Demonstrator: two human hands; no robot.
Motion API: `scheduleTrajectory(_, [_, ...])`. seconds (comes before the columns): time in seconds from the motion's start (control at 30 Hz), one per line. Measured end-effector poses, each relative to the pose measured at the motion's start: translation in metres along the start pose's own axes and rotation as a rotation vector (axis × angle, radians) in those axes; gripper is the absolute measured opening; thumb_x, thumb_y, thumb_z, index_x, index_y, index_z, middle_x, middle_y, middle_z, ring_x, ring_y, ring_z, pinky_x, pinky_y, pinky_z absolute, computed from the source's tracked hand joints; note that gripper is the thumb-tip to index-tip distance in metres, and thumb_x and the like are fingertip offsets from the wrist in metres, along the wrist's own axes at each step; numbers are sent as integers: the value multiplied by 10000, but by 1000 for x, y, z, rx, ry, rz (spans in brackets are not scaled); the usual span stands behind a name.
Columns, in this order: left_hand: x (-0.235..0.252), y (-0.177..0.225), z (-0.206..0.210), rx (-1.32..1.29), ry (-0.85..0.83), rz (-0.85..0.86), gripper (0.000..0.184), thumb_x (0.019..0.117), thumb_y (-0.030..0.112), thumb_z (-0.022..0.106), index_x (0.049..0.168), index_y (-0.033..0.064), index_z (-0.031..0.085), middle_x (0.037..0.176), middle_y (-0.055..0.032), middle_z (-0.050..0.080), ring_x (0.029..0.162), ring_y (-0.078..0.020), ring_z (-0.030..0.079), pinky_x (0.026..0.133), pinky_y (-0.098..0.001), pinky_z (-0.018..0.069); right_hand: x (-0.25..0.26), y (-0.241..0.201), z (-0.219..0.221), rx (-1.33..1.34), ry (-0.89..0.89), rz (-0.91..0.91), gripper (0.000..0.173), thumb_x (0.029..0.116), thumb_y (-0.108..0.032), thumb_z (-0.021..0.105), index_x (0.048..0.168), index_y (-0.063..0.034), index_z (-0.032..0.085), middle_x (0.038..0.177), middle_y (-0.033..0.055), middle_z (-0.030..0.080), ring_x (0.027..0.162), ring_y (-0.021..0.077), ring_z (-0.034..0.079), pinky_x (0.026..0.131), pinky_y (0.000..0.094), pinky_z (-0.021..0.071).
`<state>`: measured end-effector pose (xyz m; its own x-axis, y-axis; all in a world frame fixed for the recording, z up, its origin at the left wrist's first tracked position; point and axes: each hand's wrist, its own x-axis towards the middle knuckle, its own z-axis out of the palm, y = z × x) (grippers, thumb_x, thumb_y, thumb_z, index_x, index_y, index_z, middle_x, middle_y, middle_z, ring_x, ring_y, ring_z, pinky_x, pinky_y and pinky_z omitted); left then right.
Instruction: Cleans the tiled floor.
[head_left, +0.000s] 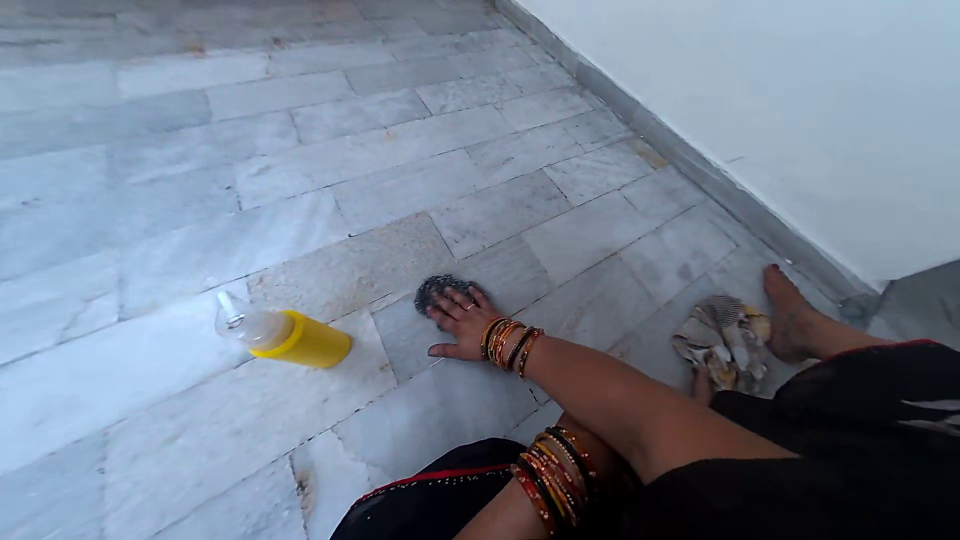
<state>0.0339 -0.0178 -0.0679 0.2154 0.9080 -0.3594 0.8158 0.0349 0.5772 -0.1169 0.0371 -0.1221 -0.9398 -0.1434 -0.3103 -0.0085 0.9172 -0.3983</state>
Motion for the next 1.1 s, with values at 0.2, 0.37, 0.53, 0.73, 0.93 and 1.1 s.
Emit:
scheduleTrajectory(0.2, [-6,25,-67,-81,-353,-227,481,1066,311,564,1433,0,553,1503,-273,519,1394,-478,494,1094,-684,398,-34,93,-12,23,235,337,727,1048,-604,409,1635,-187,309,1732,46,186,1608,291,109,1262,623,60])
scheduleTrajectory(0.37, [1,9,-63,-118,-295,-235,583,1041,417,598,1540,134,488,1556,-182,496,1416,-410,488,1127,-637,395,-102,183,-34,52,261,706,777,1048,-621,389,1652,-155,241,1739,102,126,1605,353,76,1242,669,74])
scheduleTrajectory(0.53, [-2,13,-63,-112,-286,-189,562,1048,408,597,1525,128,503,1537,-186,513,1400,-411,506,1113,-634,413,-151,217,-49,125,177,942,859,1033,-679,349,1659,-118,174,1742,123,69,1606,363,42,1240,674,67])
scheduleTrajectory(0.73, [1,14,-63,-109,-298,-185,564,1048,399,596,1533,128,492,1547,-188,502,1406,-412,498,1117,-630,408,-127,164,-28,59,163,797,939,995,-714,408,1660,-102,154,1747,103,41,1607,360,-2,1247,664,36])
scheduleTrajectory(0.93, [-3,24,-68,-58,-377,-224,544,1071,407,544,1459,25,536,1515,-279,510,1410,-488,475,1120,-686,364,-83,57,2,35,129,353,855,993,-684,463,1634,-141,301,1737,73,156,1609,336,58,1246,669,23])
scheduleTrajectory(1.1, [2,12,-60,-83,-356,-263,556,1054,427,573,1470,60,547,1524,-232,515,1406,-444,487,1115,-663,384,-70,64,2,40,135,206,736,1041,-604,439,1626,-171,328,1731,34,194,1611,273,94,1264,616,30])
